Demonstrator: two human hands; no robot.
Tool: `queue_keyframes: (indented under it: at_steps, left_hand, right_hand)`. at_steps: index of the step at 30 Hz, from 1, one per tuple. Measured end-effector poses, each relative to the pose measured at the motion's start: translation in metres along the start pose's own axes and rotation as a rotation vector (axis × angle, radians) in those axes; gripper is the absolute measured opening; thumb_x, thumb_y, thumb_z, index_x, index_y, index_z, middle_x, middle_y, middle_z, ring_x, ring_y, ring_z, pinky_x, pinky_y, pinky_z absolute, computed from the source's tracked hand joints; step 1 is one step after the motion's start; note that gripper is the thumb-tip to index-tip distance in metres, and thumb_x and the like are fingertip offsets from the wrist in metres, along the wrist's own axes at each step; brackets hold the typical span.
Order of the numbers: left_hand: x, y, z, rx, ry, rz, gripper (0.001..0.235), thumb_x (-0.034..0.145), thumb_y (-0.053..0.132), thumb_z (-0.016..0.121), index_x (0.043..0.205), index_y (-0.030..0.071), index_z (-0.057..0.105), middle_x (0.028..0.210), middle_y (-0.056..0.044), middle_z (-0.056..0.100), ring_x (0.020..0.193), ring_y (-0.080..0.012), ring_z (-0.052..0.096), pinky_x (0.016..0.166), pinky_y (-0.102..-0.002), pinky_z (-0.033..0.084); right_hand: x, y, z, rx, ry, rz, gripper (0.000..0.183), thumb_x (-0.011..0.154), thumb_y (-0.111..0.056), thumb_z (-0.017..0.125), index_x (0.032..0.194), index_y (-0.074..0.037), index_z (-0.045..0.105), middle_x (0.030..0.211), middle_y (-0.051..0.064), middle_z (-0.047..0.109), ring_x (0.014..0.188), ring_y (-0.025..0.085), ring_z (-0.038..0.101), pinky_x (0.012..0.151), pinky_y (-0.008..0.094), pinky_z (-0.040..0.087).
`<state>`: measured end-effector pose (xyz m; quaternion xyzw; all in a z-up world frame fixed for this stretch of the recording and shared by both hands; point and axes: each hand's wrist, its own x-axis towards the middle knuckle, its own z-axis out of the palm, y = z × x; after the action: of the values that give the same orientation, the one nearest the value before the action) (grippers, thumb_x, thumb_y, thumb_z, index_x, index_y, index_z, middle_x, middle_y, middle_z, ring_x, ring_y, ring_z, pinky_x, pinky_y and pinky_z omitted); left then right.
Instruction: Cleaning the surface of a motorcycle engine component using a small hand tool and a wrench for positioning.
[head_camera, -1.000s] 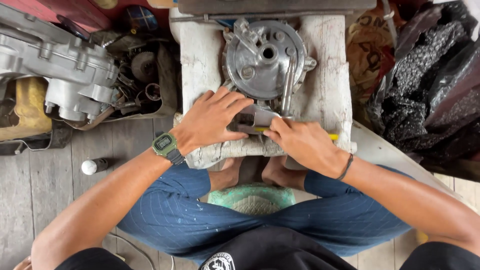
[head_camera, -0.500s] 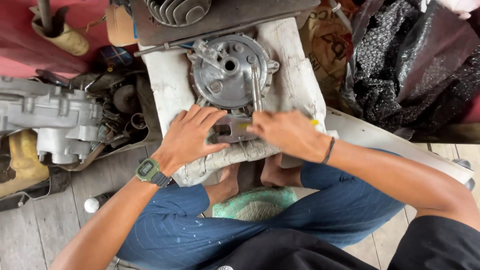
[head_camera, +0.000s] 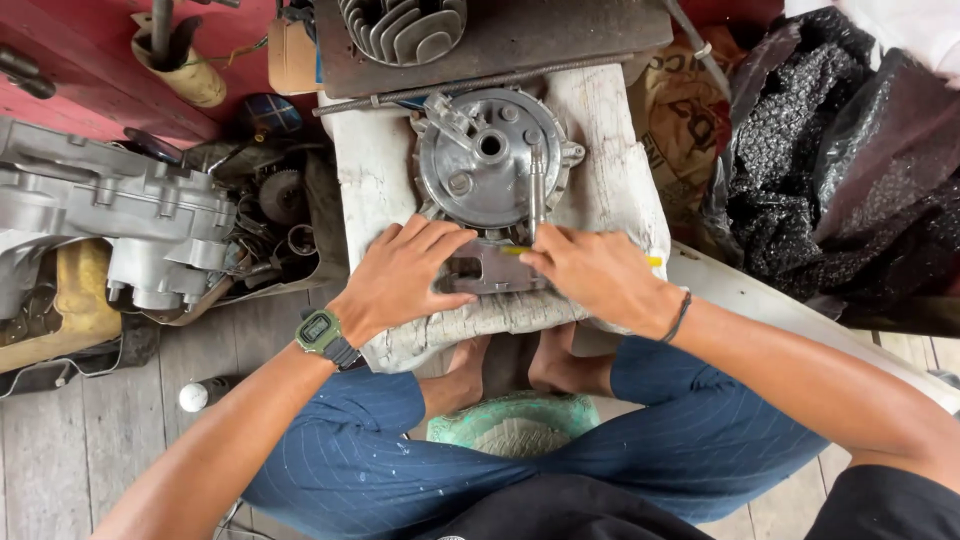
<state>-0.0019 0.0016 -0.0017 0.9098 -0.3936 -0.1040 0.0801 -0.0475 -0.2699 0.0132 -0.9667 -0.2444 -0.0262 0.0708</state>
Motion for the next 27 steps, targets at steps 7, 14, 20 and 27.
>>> queue_keyframes:
  at_steps: [7, 14, 20, 27]
  left_hand:
    - [-0.002, 0.002, -0.005, -0.025, -0.016, 0.001, 0.072, 0.087, 0.063, 0.064, 0.144, 0.021, 0.049, 0.131, 0.000, 0.056, 0.120, -0.0208, 0.048, 0.095, -0.041, 0.049]
    - [-0.003, 0.001, -0.003, -0.032, 0.015, 0.031, 0.072, 0.087, 0.062, 0.065, 0.143, 0.019, 0.051, 0.129, -0.002, 0.056, 0.118, -0.0219, 0.049, 0.093, -0.041, 0.050]
    - [-0.003, 0.000, -0.004, -0.036, 0.012, 0.026, 0.072, 0.086, 0.061, 0.066, 0.143, 0.020, 0.050, 0.128, -0.001, 0.055, 0.118, -0.0215, 0.048, 0.092, -0.041, 0.049]
    - [0.000, -0.002, -0.005, -0.034, 0.016, 0.024, 0.071, 0.088, 0.062, 0.065, 0.143, 0.020, 0.050, 0.128, -0.002, 0.055, 0.118, -0.0220, 0.048, 0.092, -0.042, 0.050]
  right_hand:
    - [-0.009, -0.006, 0.003, 0.068, 0.012, -0.011, 0.023, 0.103, -0.036, 0.055, 0.092, -0.018, 0.046, 0.065, 0.004, 0.055, 0.054, 0.034, 0.068, 0.052, 0.049, 0.057]
    - [-0.008, -0.010, -0.012, 0.099, -0.178, -0.038, 0.023, 0.106, -0.037, 0.048, 0.093, -0.018, 0.049, 0.062, -0.003, 0.058, 0.053, 0.025, 0.071, 0.053, 0.039, 0.059]
    - [0.002, -0.001, -0.023, 0.057, -0.293, -0.035, 0.027, 0.108, -0.040, 0.042, 0.094, -0.020, 0.051, 0.059, -0.005, 0.056, 0.046, 0.017, 0.066, 0.050, 0.030, 0.058]
    - [0.004, 0.002, -0.027, 0.024, -0.317, -0.065, 0.031, 0.109, -0.041, 0.041, 0.094, -0.018, 0.055, 0.058, -0.003, 0.058, 0.049, 0.015, 0.067, 0.052, 0.029, 0.059]
